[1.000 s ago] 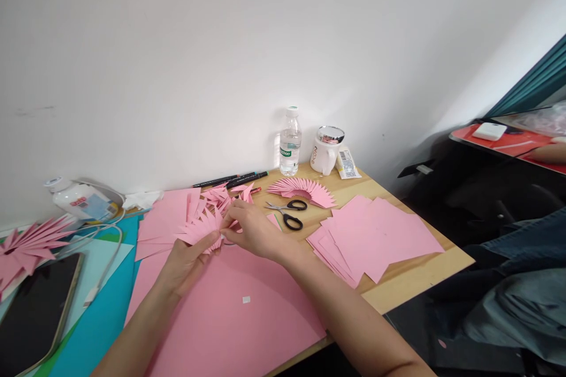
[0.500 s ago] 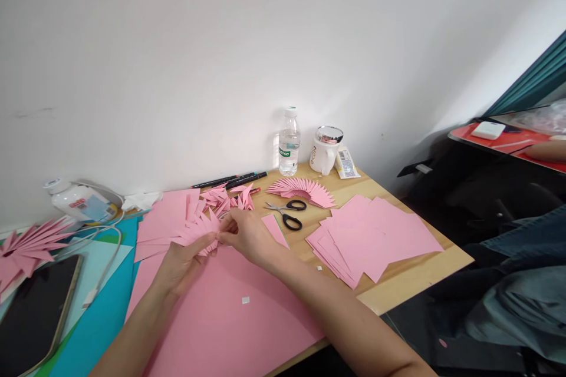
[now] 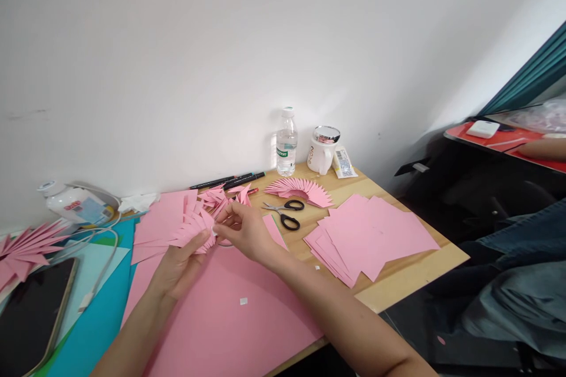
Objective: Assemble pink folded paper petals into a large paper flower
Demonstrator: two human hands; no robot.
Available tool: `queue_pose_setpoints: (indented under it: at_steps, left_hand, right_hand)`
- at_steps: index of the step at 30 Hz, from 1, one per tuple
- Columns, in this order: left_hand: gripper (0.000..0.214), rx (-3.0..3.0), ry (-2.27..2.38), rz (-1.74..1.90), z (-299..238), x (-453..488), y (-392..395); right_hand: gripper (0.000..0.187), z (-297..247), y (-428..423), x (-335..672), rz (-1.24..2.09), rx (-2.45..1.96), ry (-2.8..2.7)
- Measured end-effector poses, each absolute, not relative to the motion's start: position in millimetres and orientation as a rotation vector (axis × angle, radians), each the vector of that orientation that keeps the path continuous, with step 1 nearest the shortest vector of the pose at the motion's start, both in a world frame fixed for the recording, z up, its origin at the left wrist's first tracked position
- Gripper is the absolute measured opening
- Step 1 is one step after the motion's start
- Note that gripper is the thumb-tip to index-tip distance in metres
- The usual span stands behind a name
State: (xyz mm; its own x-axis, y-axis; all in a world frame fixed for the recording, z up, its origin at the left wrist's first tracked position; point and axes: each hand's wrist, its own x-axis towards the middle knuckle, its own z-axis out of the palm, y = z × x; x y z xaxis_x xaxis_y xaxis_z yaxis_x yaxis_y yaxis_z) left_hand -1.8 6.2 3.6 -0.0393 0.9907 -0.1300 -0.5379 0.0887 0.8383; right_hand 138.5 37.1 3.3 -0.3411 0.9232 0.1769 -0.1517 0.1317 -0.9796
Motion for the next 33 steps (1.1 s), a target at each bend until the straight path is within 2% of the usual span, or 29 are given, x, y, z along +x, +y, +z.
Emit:
queue_pose_setpoints:
  at_steps: [6,10,25,33]
  left_hand:
    - [0.014,0.601,0.92,1.386,4.5,-3.4,7.8]
    - [0.015,0.596,0.948,1.426,4.2,-3.6,8.6]
    - [0.019,0.665,0.982,1.444,4.8,-1.9,7.9]
    - [0.021,0.744,0.995,1.461,2.9,-1.9,7.9]
  right_hand:
    - [0.006,-0.4,30.8,129.6,1.074,-0.783,-1.474]
    - [0.007,-2.1,27.8,126.2,0.979,-0.831,-1.453]
    - [0.006,-1.3,22.1,124.0,1.038,-0.842,-1.34]
    - [0.008,-0.5,22.5,122.4,1.189,-0.824,-1.172]
